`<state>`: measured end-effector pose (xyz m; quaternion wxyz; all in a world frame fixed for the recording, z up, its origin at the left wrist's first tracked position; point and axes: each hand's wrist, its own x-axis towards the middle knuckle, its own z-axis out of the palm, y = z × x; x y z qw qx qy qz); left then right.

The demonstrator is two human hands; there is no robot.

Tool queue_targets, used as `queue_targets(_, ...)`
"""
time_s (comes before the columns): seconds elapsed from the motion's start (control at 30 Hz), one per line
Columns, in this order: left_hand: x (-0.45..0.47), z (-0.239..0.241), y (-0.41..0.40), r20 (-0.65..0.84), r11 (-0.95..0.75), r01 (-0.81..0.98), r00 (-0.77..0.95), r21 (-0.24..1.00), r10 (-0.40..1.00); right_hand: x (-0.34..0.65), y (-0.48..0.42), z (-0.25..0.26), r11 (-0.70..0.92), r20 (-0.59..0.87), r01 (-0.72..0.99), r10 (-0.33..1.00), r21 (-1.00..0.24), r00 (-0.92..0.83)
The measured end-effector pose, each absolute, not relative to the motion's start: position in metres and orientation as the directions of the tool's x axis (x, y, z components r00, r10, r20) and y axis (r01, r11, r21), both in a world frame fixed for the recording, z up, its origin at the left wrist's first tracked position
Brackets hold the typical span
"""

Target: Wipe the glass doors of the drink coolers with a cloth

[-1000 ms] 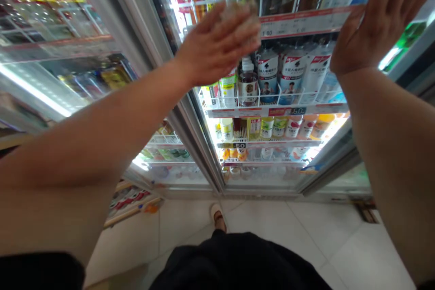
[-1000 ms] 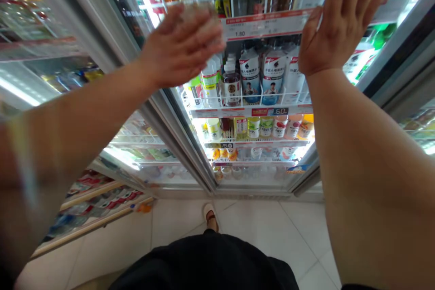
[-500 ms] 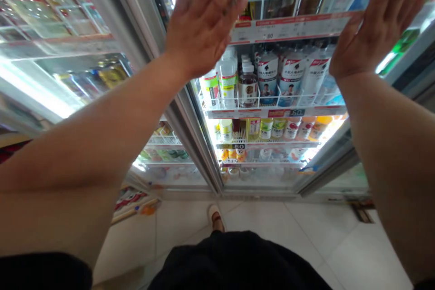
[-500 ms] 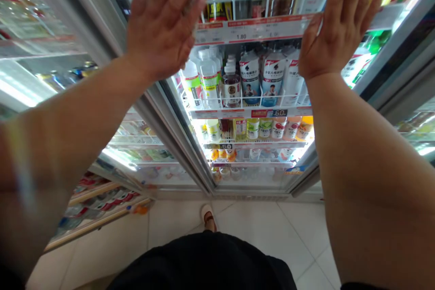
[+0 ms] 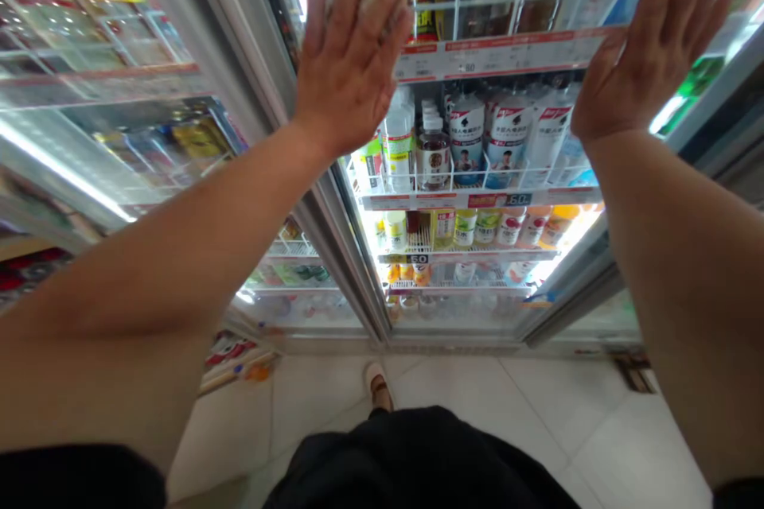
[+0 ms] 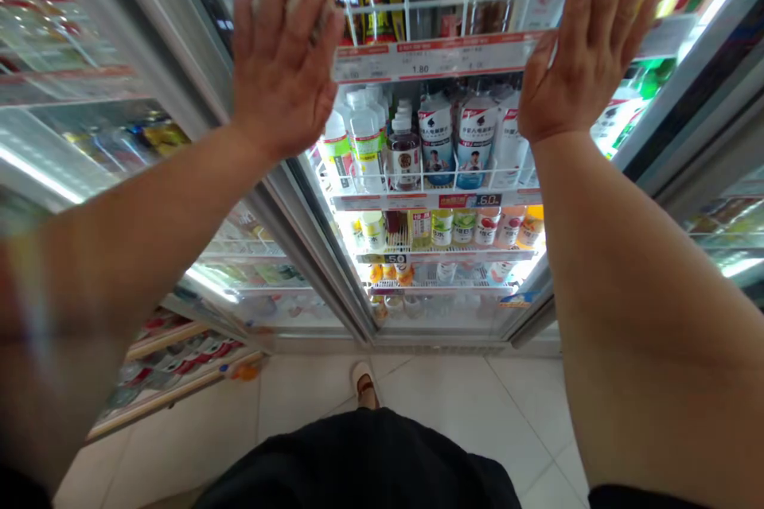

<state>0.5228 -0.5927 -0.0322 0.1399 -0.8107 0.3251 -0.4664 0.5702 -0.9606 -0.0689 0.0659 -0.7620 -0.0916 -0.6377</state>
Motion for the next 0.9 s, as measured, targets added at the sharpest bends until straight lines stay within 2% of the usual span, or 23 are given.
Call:
queue_targets(0.1,0.519,-0.047,-0.595,0.341,-0.507,-0.6,0.376,-0.619,-0.861,0.571,-0.961,-0.07,-0.964,0.98,0.266,0.07,0.019,0.184)
queue_targets(0.13,0.517,-0.048,-0.594,0.26,-0.446,-0.64,0.368,-0.625,-0.893,0.57,-0.961,-0.07,-0.962,0.981,0.273,0.076,0.025,0.18)
queue_targets(0.17,0.516,-0.047,-0.593,0.247,-0.437,-0.64,0.369,-0.632,-0.896,0.57,-0.961,-0.07,-0.961,0.982,0.275,0.081,0.031,0.173)
queue_targets(0.23,0.516,-0.038,-0.589,0.427,-0.573,-0.512,0.384,-0.64,-0.819,0.569,-0.96,-0.07,-0.962,0.984,0.268,0.087,0.043,0.154)
queue_targets(0.3,0.518,-0.03,-0.587,0.681,-0.763,-0.322,0.346,-0.56,-0.645,0.569,-0.96,-0.07,-0.965,0.986,0.257,0.083,0.042,0.147)
queue_targets(0.37,0.519,-0.033,-0.589,0.796,-0.854,-0.229,0.31,-0.468,-0.52,0.568,-0.959,-0.07,-0.967,0.986,0.25,0.078,0.038,0.15)
queue_targets(0.43,0.519,-0.046,-0.593,0.714,-0.801,-0.318,0.365,-0.508,-0.598,0.568,-0.958,-0.07,-0.967,0.985,0.251,0.075,0.034,0.155)
queue_targets(0.5,0.517,-0.058,-0.596,0.458,-0.626,-0.517,0.426,-0.584,-0.78,0.567,-0.957,-0.07,-0.965,0.984,0.259,0.076,0.033,0.16)
queue_targets(0.53,0.515,-0.061,-0.596,0.341,-0.546,-0.598,0.429,-0.586,-0.836,0.566,-0.957,-0.07,-0.965,0.984,0.262,0.074,0.029,0.162)
queue_targets(0.57,0.514,-0.06,-0.595,0.287,-0.509,-0.64,0.425,-0.575,-0.859,0.565,-0.957,-0.07,-0.964,0.984,0.266,0.071,0.025,0.166)
queue_targets(0.6,0.512,-0.056,-0.593,0.307,-0.525,-0.637,0.428,-0.564,-0.85,0.564,-0.957,-0.069,-0.963,0.982,0.269,0.071,0.022,0.173)
queue_targets(0.63,0.511,-0.051,-0.592,0.388,-0.584,-0.594,0.437,-0.553,-0.812,0.563,-0.957,-0.069,-0.961,0.98,0.274,0.074,0.02,0.186)
queue_targets(0.73,0.51,-0.035,-0.59,0.718,-0.814,-0.368,0.395,-0.448,-0.574,0.561,-0.959,-0.068,-0.957,0.964,0.291,0.092,0.015,0.251)
queue_targets(0.77,0.511,-0.035,-0.591,0.777,-0.854,-0.323,0.368,-0.408,-0.51,0.56,-0.959,-0.067,-0.957,0.959,0.289,0.093,0.011,0.269)
queue_targets(0.8,0.513,-0.038,-0.593,0.795,-0.862,-0.318,0.353,-0.395,-0.494,0.56,-0.959,-0.067,-0.959,0.956,0.282,0.088,0.005,0.281)
queue_targets(0.83,0.514,-0.044,-0.596,0.766,-0.835,-0.354,0.355,-0.421,-0.536,0.561,-0.959,-0.067,-0.962,0.956,0.273,0.076,-0.005,0.285)
queue_targets(0.9,0.516,-0.057,-0.599,0.568,-0.679,-0.502,0.381,-0.536,-0.73,0.562,-0.957,-0.068,-0.967,0.961,0.255,0.043,-0.029,0.272)
